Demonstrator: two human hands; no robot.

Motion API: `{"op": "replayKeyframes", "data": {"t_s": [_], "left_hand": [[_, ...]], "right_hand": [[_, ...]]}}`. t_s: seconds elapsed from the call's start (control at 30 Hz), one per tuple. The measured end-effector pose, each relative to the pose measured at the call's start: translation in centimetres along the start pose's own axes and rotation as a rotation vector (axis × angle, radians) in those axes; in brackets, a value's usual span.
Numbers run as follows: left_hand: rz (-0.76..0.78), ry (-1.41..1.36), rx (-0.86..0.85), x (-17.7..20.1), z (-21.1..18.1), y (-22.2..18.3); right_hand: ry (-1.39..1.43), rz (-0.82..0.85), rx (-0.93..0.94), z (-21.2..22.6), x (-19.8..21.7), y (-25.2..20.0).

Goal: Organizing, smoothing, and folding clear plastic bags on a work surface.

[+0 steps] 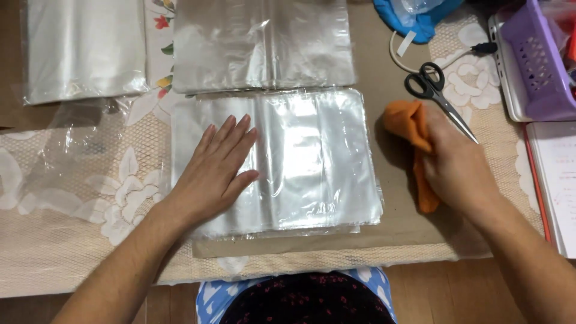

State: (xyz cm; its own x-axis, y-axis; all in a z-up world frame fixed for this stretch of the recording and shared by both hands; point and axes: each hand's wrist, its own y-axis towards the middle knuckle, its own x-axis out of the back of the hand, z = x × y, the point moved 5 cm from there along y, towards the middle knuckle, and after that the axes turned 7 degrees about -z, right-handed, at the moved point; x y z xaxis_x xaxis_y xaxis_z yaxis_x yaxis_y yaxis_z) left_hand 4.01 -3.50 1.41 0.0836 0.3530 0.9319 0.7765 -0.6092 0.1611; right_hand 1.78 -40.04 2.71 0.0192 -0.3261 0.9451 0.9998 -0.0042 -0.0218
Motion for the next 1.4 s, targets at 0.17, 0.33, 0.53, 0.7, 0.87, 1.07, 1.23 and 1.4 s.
{"op": "replayKeyframes", "data": {"t_s": [0.17,0.33,0.53,0.7,0.87,1.07,1.23,1.4], "left_hand": [[-0.026,0.234,-0.153,0.4,-3.9,-0.3],[0.091,0.147,-0.272,-3.3,-7.2,-1.1],[0.019,0.088,-0.35,-3.7,-7.8,-1.9],[0.002,-0.006,-0.322,-3.5,-7.8,-2.2],[-0.31,-0.027,-0.34,-0.4,-9.0,-2.1],[-0.291,-0.591,0.115,0.2,-5.8,-0.8],[-0.379,-0.872,0.128,0.3,-3.0,0.4],[-0.312,-1.188,0.374,-1.9,-1.1,0.9]], "right_hand": [[-0.644,-0.775,0.463,-0.6,2.4,0.6],[-0.137,-0.339,0.512,6.4,3.1,0.3],[0.336,0.273,0.889,10.7,-1.0,-0.7],[0.454,0.22,0.9,11.0,-1.6,0.3],[0.477,0.191,0.853,11.5,0.6,1.6],[0.349,-0.213,0.632,11.2,4.0,4.6],[-0.411,-0.497,0.28,2.2,4.1,5.1],[-0.4,-0.394,0.168,0.2,2.7,3.3]]}}
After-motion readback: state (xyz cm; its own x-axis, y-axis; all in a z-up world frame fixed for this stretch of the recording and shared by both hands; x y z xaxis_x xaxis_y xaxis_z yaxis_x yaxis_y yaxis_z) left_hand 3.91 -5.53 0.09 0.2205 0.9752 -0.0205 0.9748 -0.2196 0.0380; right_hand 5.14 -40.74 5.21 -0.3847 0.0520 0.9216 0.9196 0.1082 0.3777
